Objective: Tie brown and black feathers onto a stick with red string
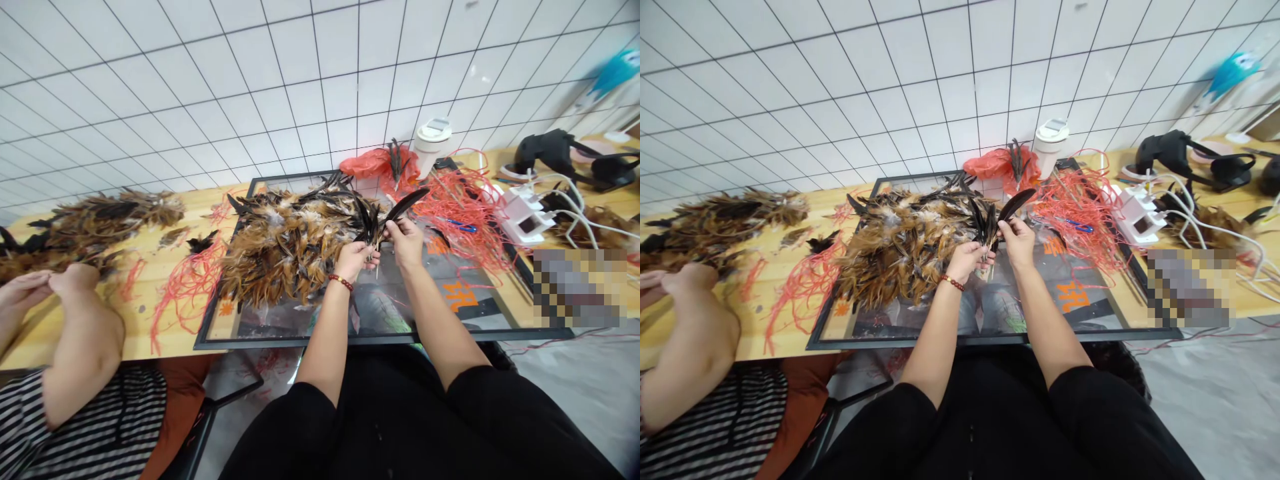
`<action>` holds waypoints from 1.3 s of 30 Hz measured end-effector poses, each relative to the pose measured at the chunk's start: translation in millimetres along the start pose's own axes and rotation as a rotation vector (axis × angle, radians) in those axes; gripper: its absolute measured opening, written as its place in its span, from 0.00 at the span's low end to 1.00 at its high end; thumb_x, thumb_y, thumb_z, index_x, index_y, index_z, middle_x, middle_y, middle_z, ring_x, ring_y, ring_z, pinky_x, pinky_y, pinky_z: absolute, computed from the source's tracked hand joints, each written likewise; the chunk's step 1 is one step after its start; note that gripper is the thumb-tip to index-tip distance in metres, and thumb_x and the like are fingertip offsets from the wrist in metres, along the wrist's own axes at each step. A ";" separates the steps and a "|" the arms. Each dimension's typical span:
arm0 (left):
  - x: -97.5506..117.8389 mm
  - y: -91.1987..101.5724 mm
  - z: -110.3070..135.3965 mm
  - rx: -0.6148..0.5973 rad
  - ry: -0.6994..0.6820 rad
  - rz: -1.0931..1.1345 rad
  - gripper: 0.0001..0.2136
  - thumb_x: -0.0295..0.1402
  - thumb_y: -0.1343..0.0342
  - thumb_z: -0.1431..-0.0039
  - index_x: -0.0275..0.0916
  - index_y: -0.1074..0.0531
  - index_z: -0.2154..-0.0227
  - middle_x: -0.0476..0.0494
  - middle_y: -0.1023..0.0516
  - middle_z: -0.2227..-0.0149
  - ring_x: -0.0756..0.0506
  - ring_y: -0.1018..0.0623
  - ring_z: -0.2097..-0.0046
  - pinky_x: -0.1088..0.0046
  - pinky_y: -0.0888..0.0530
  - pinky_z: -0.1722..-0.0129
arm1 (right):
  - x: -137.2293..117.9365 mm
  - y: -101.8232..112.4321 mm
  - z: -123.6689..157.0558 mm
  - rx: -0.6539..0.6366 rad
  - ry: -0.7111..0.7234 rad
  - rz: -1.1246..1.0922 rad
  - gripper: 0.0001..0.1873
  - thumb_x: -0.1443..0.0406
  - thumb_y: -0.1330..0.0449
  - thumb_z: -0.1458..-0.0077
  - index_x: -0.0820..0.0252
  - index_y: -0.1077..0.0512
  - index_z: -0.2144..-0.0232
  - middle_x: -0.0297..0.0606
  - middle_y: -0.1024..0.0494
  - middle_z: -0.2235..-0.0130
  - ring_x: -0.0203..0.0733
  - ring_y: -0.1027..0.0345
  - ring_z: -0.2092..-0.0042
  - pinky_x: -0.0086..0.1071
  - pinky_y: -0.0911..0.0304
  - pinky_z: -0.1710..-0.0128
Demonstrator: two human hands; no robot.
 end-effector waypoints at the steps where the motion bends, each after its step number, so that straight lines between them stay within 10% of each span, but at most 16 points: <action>1: -1.0 -1.2 -0.2 -0.016 0.005 -0.006 0.06 0.26 0.41 0.41 0.31 0.29 0.73 0.44 0.22 0.75 0.53 0.24 0.77 0.78 0.28 0.75 | 0.0 -1.5 0.6 -0.013 -0.002 0.012 0.15 0.54 0.33 0.54 0.59 0.29 0.72 0.29 0.30 0.77 0.31 0.37 0.75 0.27 0.37 0.72; 11: 5.4 3.4 -0.3 0.022 -0.046 0.040 0.05 0.25 0.45 0.39 0.32 0.29 0.70 0.48 0.26 0.79 0.51 0.23 0.77 0.78 0.28 0.75 | 3.1 -3.5 6.7 -0.056 -0.040 0.244 0.19 0.50 0.37 0.50 0.60 0.26 0.71 0.32 0.29 0.76 0.31 0.41 0.76 0.27 0.42 0.75; 19: 3.3 -3.1 0.8 -0.075 -0.024 0.001 0.05 0.26 0.45 0.39 0.32 0.29 0.70 0.49 0.27 0.79 0.51 0.24 0.77 0.77 0.28 0.74 | 35.4 -24.1 23.3 -0.243 -0.514 -0.016 0.25 0.48 0.29 0.64 0.61 0.34 0.83 0.30 0.37 0.84 0.25 0.53 0.84 0.24 0.63 0.85; 27: 1.2 5.3 -1.8 0.024 -0.009 0.066 0.06 0.24 0.48 0.37 0.33 0.31 0.70 0.49 0.27 0.79 0.51 0.24 0.78 0.78 0.29 0.76 | 26.8 5.7 4.2 0.077 -0.390 -0.236 0.21 0.57 0.29 0.64 0.59 0.36 0.74 0.24 0.37 0.79 0.23 0.52 0.82 0.21 0.58 0.84; 34: -0.8 -1.3 -1.0 -0.067 -0.001 0.005 0.05 0.27 0.47 0.37 0.34 0.31 0.70 0.49 0.27 0.78 0.51 0.23 0.77 0.77 0.27 0.74 | 44.6 -25.1 22.4 -0.261 -0.619 -0.179 0.25 0.48 0.30 0.61 0.60 0.36 0.77 0.25 0.38 0.82 0.24 0.56 0.84 0.23 0.61 0.87; 39: -2.4 -3.5 -1.8 -0.096 0.006 -0.026 0.06 0.28 0.46 0.38 0.34 0.31 0.71 0.49 0.27 0.78 0.52 0.24 0.77 0.77 0.27 0.74 | 46.2 -25.6 25.2 -0.231 -0.610 -0.140 0.26 0.50 0.30 0.62 0.59 0.38 0.77 0.25 0.38 0.84 0.25 0.53 0.85 0.22 0.60 0.87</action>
Point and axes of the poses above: each hand's wrist, its own z-axis away from the middle knuckle, its own y-axis out of the back of the hand, x = y × z, the point moved 8 cm from there along -z, towards the middle knuckle
